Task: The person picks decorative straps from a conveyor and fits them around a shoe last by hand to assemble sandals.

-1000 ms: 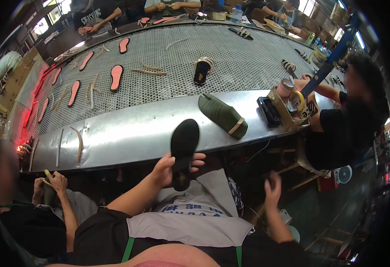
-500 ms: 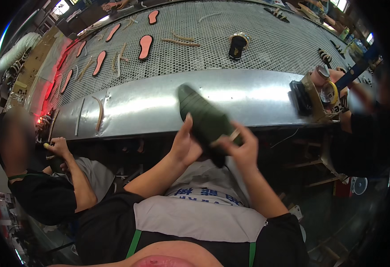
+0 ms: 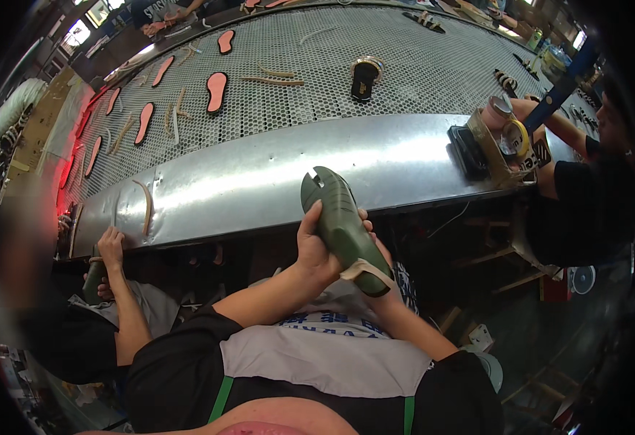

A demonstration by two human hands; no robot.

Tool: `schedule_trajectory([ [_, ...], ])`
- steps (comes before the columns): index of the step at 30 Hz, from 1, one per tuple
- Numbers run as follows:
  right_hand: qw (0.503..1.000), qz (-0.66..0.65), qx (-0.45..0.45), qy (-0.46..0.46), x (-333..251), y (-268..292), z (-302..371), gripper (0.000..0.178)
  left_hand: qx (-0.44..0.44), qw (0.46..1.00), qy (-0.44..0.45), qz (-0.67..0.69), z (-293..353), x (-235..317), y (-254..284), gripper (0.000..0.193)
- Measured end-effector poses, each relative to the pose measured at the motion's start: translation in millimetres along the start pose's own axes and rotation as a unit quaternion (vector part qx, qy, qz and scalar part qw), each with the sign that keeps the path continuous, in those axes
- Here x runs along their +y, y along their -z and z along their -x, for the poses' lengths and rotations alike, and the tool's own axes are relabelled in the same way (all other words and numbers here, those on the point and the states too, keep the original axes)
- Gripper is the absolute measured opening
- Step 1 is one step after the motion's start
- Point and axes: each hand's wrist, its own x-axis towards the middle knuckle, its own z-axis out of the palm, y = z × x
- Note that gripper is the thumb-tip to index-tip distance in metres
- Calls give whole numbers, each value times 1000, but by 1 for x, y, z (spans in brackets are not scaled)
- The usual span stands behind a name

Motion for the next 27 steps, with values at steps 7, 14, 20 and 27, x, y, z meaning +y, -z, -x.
schedule_trajectory([
  [7, 829, -448, 36, -332, 50, 62, -42, 29, -22, 970, 57, -237, -9, -12, 44, 54],
  [14, 978, -147, -144, 15, -6, 58, -40, 58, -48, 958, 127, -252, -25, -9, 84, 53],
  [20, 977, -107, -181, 17, -9, 41, -31, 68, -14, 959, 113, -259, -22, -5, 93, 53],
  [27, 970, -63, -233, 39, -10, 53, -35, 69, -77, 661, 391, -636, -4, 88, 39, 35],
])
